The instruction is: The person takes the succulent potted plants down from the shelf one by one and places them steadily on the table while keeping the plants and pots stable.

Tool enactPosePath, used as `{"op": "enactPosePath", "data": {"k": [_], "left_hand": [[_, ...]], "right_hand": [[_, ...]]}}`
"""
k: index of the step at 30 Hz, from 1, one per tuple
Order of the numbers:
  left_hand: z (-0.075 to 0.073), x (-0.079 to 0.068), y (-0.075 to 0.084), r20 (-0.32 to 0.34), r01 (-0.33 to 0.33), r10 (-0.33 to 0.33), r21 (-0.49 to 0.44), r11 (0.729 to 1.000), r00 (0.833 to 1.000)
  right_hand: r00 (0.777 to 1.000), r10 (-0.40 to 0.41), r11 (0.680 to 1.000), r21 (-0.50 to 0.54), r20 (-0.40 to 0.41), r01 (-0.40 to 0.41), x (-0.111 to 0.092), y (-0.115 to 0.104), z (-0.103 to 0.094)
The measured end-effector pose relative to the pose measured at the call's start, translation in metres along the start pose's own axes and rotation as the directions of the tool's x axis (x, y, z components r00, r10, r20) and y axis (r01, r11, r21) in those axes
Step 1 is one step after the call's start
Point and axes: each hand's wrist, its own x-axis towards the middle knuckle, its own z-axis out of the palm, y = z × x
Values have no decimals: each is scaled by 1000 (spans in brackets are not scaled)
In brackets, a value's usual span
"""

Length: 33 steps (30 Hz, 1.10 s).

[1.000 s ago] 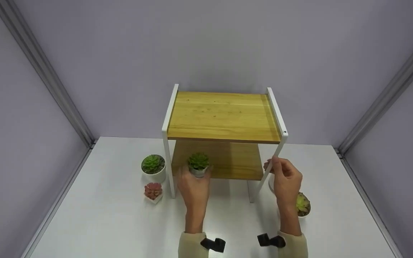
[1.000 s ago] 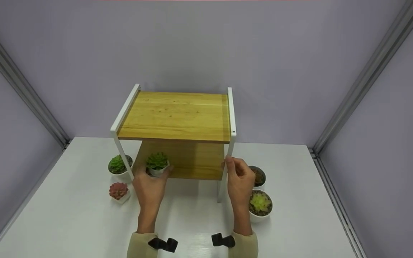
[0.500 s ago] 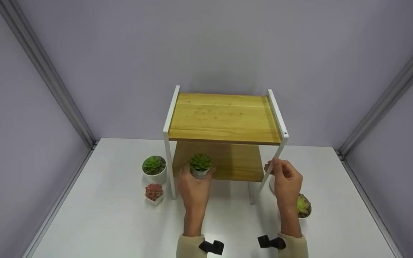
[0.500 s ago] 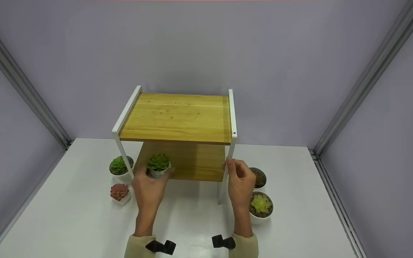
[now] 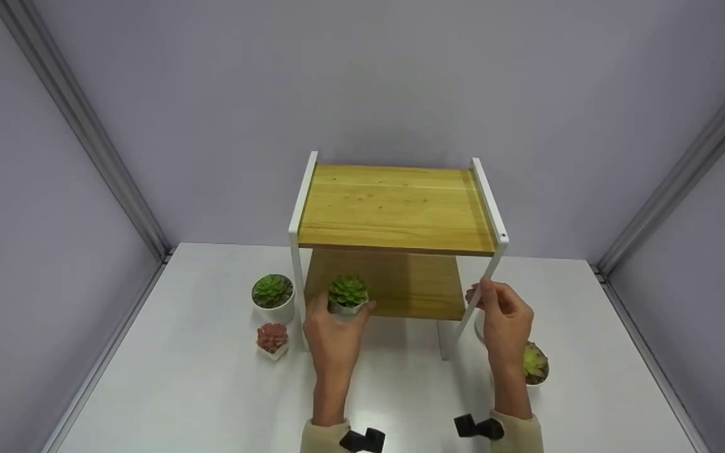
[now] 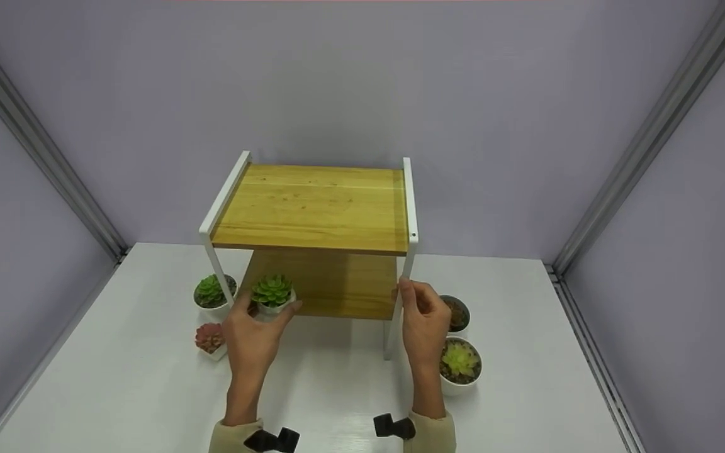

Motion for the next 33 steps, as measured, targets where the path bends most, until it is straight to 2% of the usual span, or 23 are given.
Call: {"op": "enactPosePath", "data": {"k": [4, 9, 16, 21, 26, 33], "left_hand": [[-3, -2, -2, 23, 2, -1, -39, 999, 1000], [-7, -3, -5, 67, 40, -35, -76, 996, 997], [-17, -4, -6, 120, 47, -35, -98, 994, 992], [-22, -5, -9, 168, 79, -59, -111, 991, 984], [-26, -8, -15, 224, 106, -83, -93, 990, 971], [-33, -10, -22, 249, 85, -64, -77, 993, 966]], "right_hand": [[1000, 10, 1000, -16, -3, -10, 0, 0, -1], [1000, 20, 1000, -13, -2, -20, -1, 0, -1], [1000, 8, 1000, -16, -2, -8, -1, 0, -2], [1000, 11, 1000, -11, -7, -11, -1, 0, -2], [1000, 17, 999, -36, -12, -18, -1, 0, -3], [1000, 20, 999, -35, -3, -20, -1, 1, -2]]}}
